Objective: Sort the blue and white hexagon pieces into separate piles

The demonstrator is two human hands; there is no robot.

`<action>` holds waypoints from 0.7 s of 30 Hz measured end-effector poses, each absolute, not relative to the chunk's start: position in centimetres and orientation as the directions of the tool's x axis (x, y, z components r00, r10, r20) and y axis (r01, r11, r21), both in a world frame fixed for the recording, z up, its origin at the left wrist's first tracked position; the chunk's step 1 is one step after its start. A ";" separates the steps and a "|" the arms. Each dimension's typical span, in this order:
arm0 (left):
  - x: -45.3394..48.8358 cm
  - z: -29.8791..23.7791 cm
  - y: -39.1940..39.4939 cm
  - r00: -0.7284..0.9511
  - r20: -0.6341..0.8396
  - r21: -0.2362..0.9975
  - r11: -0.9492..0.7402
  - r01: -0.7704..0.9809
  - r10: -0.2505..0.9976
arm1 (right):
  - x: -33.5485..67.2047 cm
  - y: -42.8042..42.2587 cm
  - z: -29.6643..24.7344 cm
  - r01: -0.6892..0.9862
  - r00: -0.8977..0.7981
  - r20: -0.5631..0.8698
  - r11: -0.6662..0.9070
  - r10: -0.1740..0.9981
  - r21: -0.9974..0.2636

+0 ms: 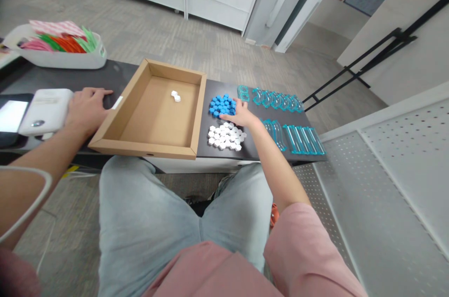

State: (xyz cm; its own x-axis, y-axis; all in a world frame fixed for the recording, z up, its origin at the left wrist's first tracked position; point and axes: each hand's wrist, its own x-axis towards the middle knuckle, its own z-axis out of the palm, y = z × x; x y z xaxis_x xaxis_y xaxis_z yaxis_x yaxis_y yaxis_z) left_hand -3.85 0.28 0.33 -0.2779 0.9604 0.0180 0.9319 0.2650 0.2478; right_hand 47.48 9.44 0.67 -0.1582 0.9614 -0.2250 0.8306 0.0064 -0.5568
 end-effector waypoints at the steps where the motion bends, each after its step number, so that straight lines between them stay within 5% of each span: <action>1: -3.9 0.3 0.3 -0.279 0.017 0.247 0.267 0.932 0.960 | 47.4 9.6 0.5 0.837 -0.168 -0.210 0.027 0.963 -0.546; 8: -4.1 0.2 0.4 -0.281 0.006 0.260 0.270 0.927 0.960 | 46.5 10.9 -0.1 0.887 -0.183 -0.180 0.083 0.967 -0.454; 16: -4.1 0.0 0.4 -0.284 0.009 0.246 0.274 0.930 0.959 | 45.6 11.2 -0.2 0.828 -0.136 -0.240 -0.023 0.961 -0.560; 21: -4.3 -0.4 0.5 -0.279 0.037 0.242 0.262 0.934 0.960 | 45.9 11.1 -0.2 0.852 -0.197 -0.175 0.080 0.965 -0.517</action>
